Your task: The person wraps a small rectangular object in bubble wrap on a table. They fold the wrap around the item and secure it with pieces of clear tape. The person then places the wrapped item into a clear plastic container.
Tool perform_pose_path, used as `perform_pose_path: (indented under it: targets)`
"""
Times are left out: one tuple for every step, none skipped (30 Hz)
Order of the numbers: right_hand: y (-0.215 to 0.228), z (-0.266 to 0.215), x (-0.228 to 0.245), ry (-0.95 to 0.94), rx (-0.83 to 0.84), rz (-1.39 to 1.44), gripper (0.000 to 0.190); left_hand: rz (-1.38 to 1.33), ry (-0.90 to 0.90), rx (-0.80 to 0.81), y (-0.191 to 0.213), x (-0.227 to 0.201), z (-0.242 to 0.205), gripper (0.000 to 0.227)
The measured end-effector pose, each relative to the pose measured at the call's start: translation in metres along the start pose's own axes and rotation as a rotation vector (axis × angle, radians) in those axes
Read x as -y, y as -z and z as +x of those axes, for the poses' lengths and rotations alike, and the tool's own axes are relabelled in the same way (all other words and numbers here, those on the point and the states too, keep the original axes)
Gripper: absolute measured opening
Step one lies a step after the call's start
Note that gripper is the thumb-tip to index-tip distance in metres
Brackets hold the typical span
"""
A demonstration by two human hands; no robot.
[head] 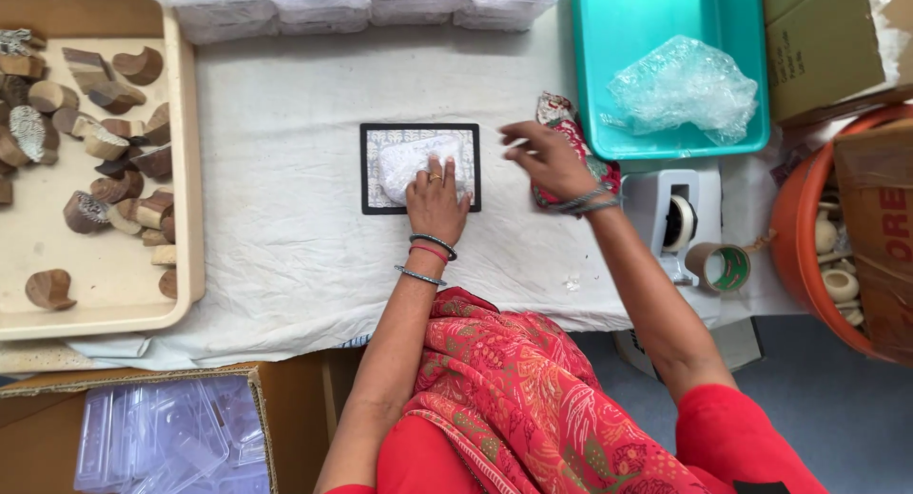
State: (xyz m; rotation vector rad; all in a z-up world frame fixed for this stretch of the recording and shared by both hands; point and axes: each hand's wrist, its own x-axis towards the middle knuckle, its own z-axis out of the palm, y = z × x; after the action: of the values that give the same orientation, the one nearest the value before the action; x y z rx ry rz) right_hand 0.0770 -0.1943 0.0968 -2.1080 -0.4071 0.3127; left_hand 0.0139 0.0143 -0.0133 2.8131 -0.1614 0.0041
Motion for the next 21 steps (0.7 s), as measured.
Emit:
perform_pose_path:
  targets:
    - [0.023,-0.032,-0.012,-0.014,-0.012,-0.003,0.032,-0.006,-0.016,0.009,-0.004,0.005,-0.003,0.074]
    - [0.047,-0.068,-0.025,-0.125,-0.129,0.115,0.025,0.025,-0.021,-0.018,-0.009,0.008,-0.003,0.076]
    - [0.072,-0.106,-0.037,-0.232,-0.249,0.233,0.020,0.055,-0.027,-0.046,-0.016,0.008,-0.003,0.077]
    - [0.086,-0.135,-0.049,-0.263,-0.290,0.224,0.020,0.036,-0.072,-0.028,-0.017,0.012,-0.005,0.077]
    - [0.100,-0.166,-0.062,-0.321,-0.380,0.217,0.018,0.096,-0.066,-0.105,-0.019,0.014,-0.005,0.079]
    - [0.114,-0.204,-0.072,-0.386,-0.481,0.206,0.017,0.147,-0.068,-0.181,-0.024,0.013,-0.005,0.080]
    - [0.115,-0.236,-0.083,-0.422,-0.531,0.194,0.017,0.120,-0.122,-0.162,-0.014,0.007,-0.006,0.080]
    - [0.116,-0.261,-0.093,-0.502,-0.585,0.141,0.015,0.099,-0.095,-0.081,-0.003,0.006,-0.006,0.079]
    - [0.114,-0.286,-0.102,-0.583,-0.639,0.089,0.014,0.082,-0.070,0.002,0.008,0.006,-0.004,0.079]
    - [0.112,-0.300,-0.111,-0.596,-0.659,0.087,0.014,0.076,-0.092,0.009,0.007,0.003,-0.004,0.079]
    - [0.107,-0.313,-0.119,-0.652,-0.663,0.069,0.015,0.094,-0.097,0.013,0.007,0.001,-0.003,0.079]
    - [0.101,-0.319,-0.128,-0.699,-0.654,0.056,0.016,0.119,-0.087,0.014,0.010,0.005,-0.004,0.080]
    - [0.098,-0.325,-0.133,-0.704,-0.660,0.060,0.016,0.120,-0.095,0.016,0.008,0.005,-0.004,0.080]
    - [0.094,-0.326,-0.138,-0.707,-0.642,0.105,0.018,0.132,-0.098,0.006,0.007,0.007,-0.004,0.080]
    - [0.090,-0.327,-0.143,-0.709,-0.623,0.150,0.020,0.145,-0.102,-0.005,0.006,0.010,-0.005,0.080]
    - [0.089,-0.326,-0.147,-0.709,-0.622,0.152,0.020,0.147,-0.100,-0.005,0.005,0.010,-0.005,0.080]
    - [0.088,-0.324,-0.150,-0.728,-0.593,0.178,0.020,0.151,-0.102,-0.006,0.005,0.011,-0.005,0.080]
    - [0.088,-0.323,-0.152,-0.748,-0.564,0.201,0.021,0.153,-0.105,-0.008,0.003,0.011,-0.005,0.080]
    - [0.089,-0.322,-0.152,-0.747,-0.563,0.201,0.021,0.153,-0.104,-0.009,0.004,0.010,-0.005,0.080]
    - [0.089,-0.319,-0.151,-0.796,-0.546,0.226,0.021,0.157,-0.103,-0.006,0.004,0.010,-0.005,0.080]
    - [0.090,-0.316,-0.151,-0.845,-0.529,0.252,0.021,0.160,-0.102,-0.002,0.004,0.010,-0.006,0.081]
